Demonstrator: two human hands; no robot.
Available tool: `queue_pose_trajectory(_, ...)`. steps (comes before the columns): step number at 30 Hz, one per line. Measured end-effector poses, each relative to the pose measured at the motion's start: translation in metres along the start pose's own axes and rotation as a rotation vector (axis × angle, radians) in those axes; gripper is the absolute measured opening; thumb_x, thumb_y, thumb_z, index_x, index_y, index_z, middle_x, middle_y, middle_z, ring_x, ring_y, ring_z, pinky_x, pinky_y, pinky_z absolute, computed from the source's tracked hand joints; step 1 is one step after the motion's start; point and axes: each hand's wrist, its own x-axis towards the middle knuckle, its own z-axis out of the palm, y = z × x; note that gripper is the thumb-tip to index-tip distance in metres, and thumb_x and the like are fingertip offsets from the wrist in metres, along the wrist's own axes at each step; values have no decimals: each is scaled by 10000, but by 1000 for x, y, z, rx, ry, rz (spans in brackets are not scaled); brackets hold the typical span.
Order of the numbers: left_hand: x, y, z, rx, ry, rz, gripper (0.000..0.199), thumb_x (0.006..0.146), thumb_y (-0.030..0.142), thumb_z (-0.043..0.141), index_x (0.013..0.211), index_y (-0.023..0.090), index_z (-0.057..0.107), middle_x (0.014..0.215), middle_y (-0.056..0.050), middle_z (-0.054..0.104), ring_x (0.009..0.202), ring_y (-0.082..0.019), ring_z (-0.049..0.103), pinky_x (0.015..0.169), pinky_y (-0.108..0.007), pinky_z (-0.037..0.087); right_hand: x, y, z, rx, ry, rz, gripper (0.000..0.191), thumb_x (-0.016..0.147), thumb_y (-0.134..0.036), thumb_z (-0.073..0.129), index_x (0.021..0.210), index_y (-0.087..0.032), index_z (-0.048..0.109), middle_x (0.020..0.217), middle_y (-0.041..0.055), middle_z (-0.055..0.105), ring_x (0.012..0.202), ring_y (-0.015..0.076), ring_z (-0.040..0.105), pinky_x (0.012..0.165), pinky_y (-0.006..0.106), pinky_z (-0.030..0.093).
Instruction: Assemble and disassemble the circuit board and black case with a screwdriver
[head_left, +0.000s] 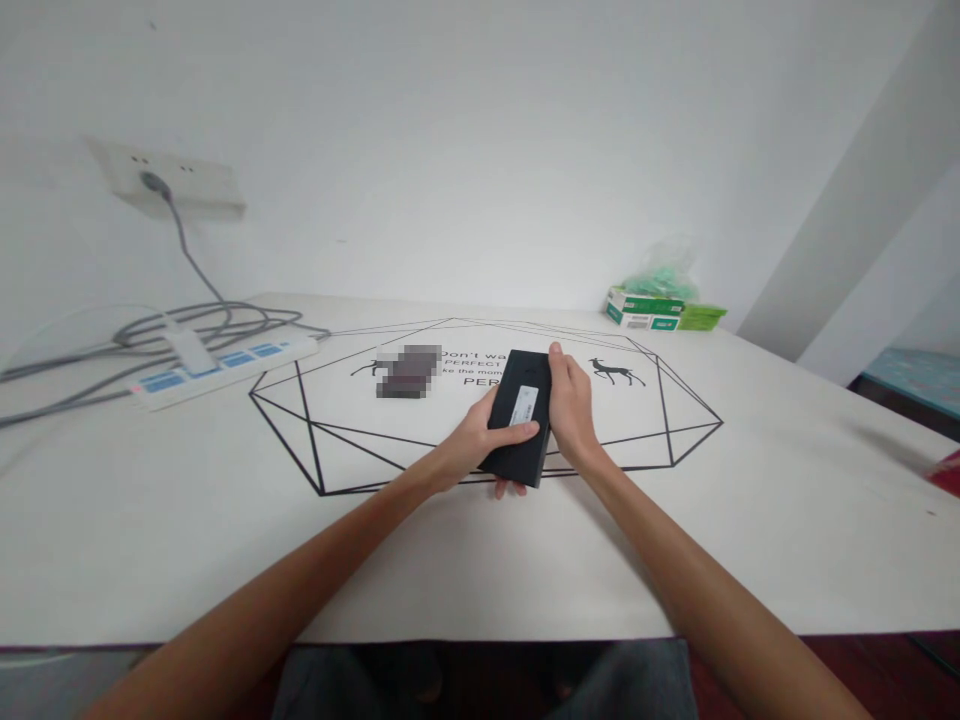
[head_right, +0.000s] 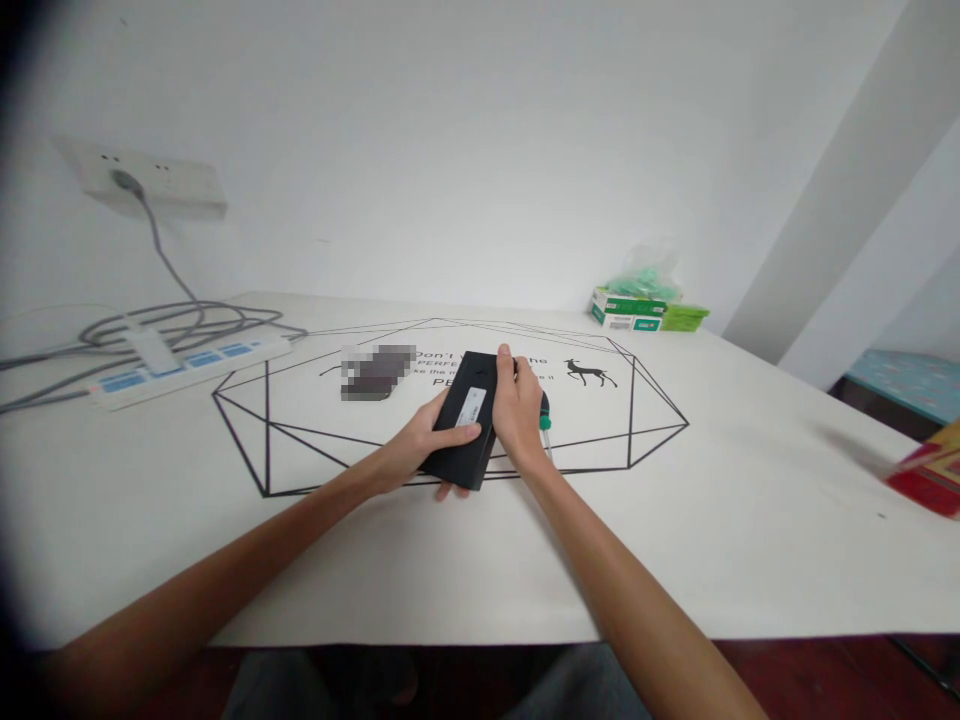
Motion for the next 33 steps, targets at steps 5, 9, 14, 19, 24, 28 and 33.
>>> queue_pose_trajectory(5, -2, 5, -2, 46, 12, 1, 623, 787, 458, 669, 1242, 204, 328, 721, -27, 614, 469, -220, 645, 298, -217, 403, 0, -2, 1, -9, 163, -30, 479, 868, -632, 410, 624, -222, 374, 580, -14, 475, 571, 141, 469, 513, 247, 390)
queue_pose_trajectory(9, -2, 10, -12, 145, 25, -37, 625, 775, 476, 668, 1255, 201, 375, 734, -38, 625, 475, -208, 632, 302, -210, 364, 4, -3, -4, 100, 6, 46, 475, 770, -653, 555, 621, -219, 432, 462, -45, 436, 385, 108, 408, 341, 232, 299)
queue_pose_trajectory(14, 1, 12, -23, 487, 153, 172, 597, 772, 481, 656, 1261, 184, 485, 1104, -105, 642, 962, -272, 643, 781, -383, 543, 1, -2, -3, 147, -53, 55, 461, 758, -645, 574, 640, -208, 489, 375, -44, 456, 276, 107, 406, 269, 227, 263)
queue_pose_trajectory(19, 3, 10, -22, 996, 367, 274, 925, 659, 554, 715, 1423, 197, 333, 1355, -148, 504, 1218, -354, 493, 979, -481, 421, -3, -3, 1, 139, -93, 104, 440, 795, -631, 544, 653, -221, 469, 355, -34, 503, 314, 165, 528, 320, 255, 412)
queue_pose_trajectory(24, 3, 14, -29, 1193, 430, 329, 783, 707, 508, 663, 1374, 200, 391, 1266, -121, 573, 1128, -320, 565, 917, -420, 465, -3, -10, 2, 299, -292, 171, 401, 767, -582, 614, 686, -211, 487, 421, -11, 586, 377, 185, 594, 352, 266, 476)
queue_pose_trajectory(28, 3, 16, -45, 1215, 338, 305, 785, 644, 380, 701, 1349, 182, 418, 1240, -116, 592, 1106, -317, 579, 936, -420, 459, 1, -14, -6, 255, -343, 107, 521, 790, -658, 534, 627, -164, 536, 533, 52, 633, 450, 154, 611, 346, 211, 436)
queue_pose_trajectory(33, 2, 13, -59, 1221, 332, 285, 828, 602, 264, 671, 1365, 127, 381, 1382, -166, 475, 1244, -332, 475, 1056, -445, 365, 26, 8, -38, 45, -173, 56, 520, 825, -645, 488, 727, -146, 601, 704, 103, 686, 571, 182, 652, 438, 249, 481)
